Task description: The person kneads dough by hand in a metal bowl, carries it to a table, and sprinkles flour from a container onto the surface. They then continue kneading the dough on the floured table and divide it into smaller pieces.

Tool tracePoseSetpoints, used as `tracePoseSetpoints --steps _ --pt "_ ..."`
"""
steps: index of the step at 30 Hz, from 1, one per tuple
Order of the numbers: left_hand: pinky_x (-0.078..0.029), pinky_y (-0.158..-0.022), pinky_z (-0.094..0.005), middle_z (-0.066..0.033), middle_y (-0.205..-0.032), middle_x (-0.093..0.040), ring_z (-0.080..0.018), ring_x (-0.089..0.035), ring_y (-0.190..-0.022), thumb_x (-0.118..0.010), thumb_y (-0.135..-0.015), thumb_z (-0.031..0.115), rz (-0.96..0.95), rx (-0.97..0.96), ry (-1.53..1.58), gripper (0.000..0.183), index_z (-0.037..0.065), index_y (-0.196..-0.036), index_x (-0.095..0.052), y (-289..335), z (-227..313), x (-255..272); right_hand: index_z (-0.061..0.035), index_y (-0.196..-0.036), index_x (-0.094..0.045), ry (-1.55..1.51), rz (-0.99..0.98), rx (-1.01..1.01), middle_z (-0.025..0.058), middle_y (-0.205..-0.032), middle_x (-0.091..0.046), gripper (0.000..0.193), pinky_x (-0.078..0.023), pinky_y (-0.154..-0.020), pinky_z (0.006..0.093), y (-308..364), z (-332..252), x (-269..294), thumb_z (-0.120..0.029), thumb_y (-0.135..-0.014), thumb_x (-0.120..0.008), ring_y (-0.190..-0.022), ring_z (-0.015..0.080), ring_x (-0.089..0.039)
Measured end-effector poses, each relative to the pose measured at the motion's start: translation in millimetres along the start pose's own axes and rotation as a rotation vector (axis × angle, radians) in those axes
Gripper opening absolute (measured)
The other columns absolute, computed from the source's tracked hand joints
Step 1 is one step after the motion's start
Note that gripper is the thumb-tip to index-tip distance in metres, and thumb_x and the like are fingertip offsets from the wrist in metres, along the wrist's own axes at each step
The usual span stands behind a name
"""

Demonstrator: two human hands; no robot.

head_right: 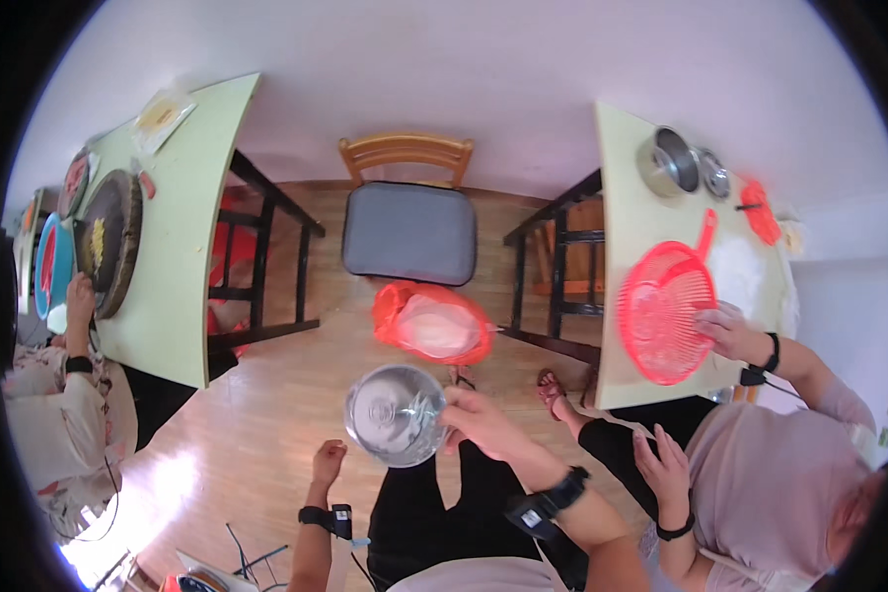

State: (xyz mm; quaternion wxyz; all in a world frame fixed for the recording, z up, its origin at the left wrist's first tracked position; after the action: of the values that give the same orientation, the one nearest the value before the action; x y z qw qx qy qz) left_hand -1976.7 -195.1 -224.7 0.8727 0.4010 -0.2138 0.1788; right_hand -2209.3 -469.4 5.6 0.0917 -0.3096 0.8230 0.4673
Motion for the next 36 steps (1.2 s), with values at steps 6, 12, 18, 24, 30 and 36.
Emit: tracePoseSetpoints --steps 6,12,18,24,30,36 --pt "-0.049 -0.064 -0.0287 -0.0090 -0.073 -0.064 -0.0148 -0.062 -0.069 -0.066 -0.078 0.025 0.022 0.242 0.096 0.026 0.007 -0.096 -0.061 64 -79 -16 -0.0012 -0.090 -0.057 -0.110 0.387 -0.204 0.0090 -0.077 -0.063 0.020 -0.055 -0.058 0.0299 -137 162 140 -0.018 -0.080 -0.055 -0.063 0.0203 -0.064" --pt "-0.049 -0.068 -0.0285 -0.0087 -0.079 -0.066 -0.0146 -0.062 -0.075 -0.066 -0.078 0.024 0.020 0.376 0.175 0.023 0.009 -0.096 -0.062 118 -169 -43 0.0055 -0.098 -0.058 0.704 0.701 -0.118 0.0146 -0.081 -0.064 0.036 -0.052 -0.050 0.0306 -279 184 259 -0.025 -0.077 -0.055 -0.065 0.0263 -0.064" --pt "-0.048 -0.072 -0.0285 -0.0102 -0.083 -0.065 -0.0179 -0.062 -0.080 -0.063 -0.082 0.021 -0.005 0.630 0.236 0.024 0.006 -0.100 -0.061 141 -169 -42 0.0010 -0.083 -0.064 1.578 0.541 -0.052 0.0233 -0.082 -0.062 0.030 -0.047 -0.069 0.0442 -364 142 242 -0.028 -0.077 -0.057 -0.079 0.0346 -0.061" --pt "-0.048 -0.072 -0.0279 -0.0104 -0.085 -0.065 -0.0166 -0.061 -0.081 -0.061 -0.083 0.019 0.029 0.711 0.269 0.025 0.004 -0.104 -0.059 150 -193 -55 -0.0013 -0.093 -0.062 1.607 0.464 -0.090 0.0251 -0.093 -0.060 0.024 -0.046 -0.074 0.0442 -403 218 265 -0.019 -0.082 -0.050 -0.086 0.0378 -0.059" --pt "-0.047 -0.072 -0.0262 -0.0086 -0.087 -0.064 -0.0142 -0.060 -0.082 -0.060 -0.083 0.015 0.018 0.792 0.369 0.023 0.003 -0.104 -0.059 155 -196 -67 -0.0009 -0.097 -0.061 1.896 0.198 -0.189 0.0205 -0.093 -0.062 0.029 -0.047 -0.075 0.0392 -426 263 284 -0.024 -0.084 -0.051 -0.087 0.0328 -0.060" --pt "-0.047 -0.073 -0.0242 -0.0069 -0.087 -0.064 -0.0131 -0.060 -0.082 -0.060 -0.084 0.012 0.024 0.849 0.359 0.023 0.003 -0.104 -0.059 154 -204 -56 -0.0014 -0.097 -0.061 1.730 0.174 -0.207 0.0196 -0.093 -0.063 0.029 -0.047 -0.075 0.0385 -430 288 279 -0.026 -0.084 -0.051 -0.087 0.0321 -0.060"
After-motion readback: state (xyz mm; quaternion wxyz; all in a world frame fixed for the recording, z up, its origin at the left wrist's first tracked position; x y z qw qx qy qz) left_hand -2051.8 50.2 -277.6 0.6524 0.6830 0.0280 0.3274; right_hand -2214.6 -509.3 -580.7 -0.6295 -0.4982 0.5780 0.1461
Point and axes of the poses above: each hand's wrist, its own y-axis away from the middle knuckle, its own x-axis out of the back of the hand, z = x × y, the point moved 8 cm from there along -y, towards the middle knuckle
